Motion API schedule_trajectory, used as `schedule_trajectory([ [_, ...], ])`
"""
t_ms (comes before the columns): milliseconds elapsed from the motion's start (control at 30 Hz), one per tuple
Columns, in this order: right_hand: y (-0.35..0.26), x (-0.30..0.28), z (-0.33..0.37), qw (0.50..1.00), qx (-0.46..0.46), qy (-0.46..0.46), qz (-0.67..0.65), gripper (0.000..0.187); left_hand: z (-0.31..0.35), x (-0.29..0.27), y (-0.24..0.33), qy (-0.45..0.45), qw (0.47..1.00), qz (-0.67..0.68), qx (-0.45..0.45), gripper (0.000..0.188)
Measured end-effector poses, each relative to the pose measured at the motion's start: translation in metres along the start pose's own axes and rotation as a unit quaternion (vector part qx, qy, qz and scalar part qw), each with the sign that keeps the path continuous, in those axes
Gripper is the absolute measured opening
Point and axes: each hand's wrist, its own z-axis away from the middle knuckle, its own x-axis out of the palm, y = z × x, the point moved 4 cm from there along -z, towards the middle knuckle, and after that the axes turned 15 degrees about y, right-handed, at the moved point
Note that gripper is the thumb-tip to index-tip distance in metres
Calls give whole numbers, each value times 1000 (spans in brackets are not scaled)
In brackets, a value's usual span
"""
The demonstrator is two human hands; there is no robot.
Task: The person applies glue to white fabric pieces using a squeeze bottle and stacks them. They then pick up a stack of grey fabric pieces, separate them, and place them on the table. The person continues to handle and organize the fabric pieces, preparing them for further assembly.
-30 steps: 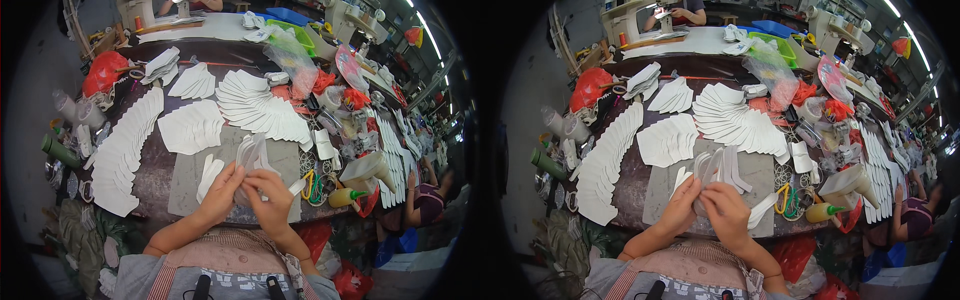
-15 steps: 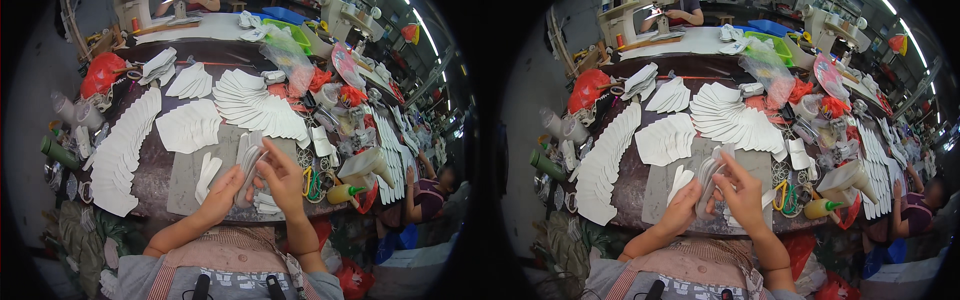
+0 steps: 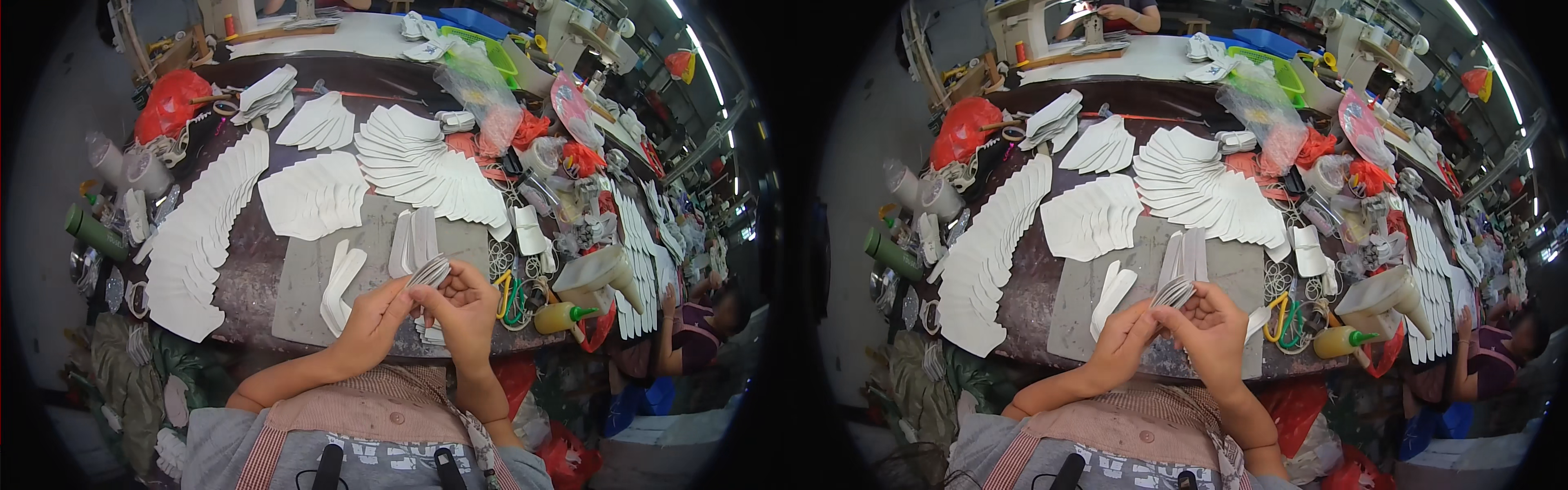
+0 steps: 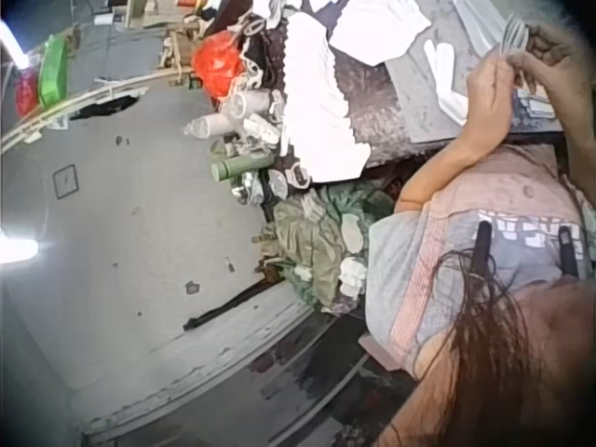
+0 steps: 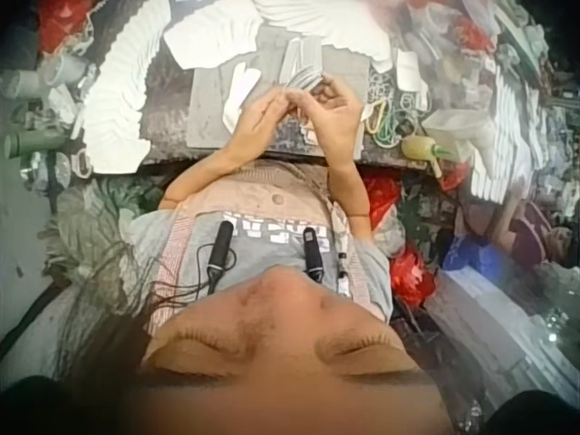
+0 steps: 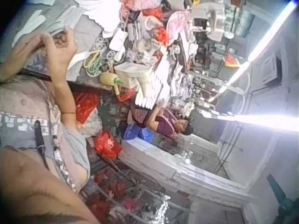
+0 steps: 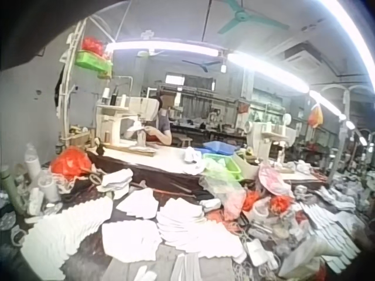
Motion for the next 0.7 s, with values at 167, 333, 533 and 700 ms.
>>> schedule_trajectory([
  [167,-1,2,7,999,-6,-11,-34,31,1,-8,6,4,1000,-24,13,36],
  [333,-4,1,11,999,-14,-13,-28,30,1,-10,12,-23,994,-82,71,33],
  [533,1,0,12,999,-19,-7,-30,30,2,-9,11,-9,992,-82,90,31],
  [700,2,-3,11,999,-25,-22,-20,32,1,-9,13,-7,993,-93,76,30],
])
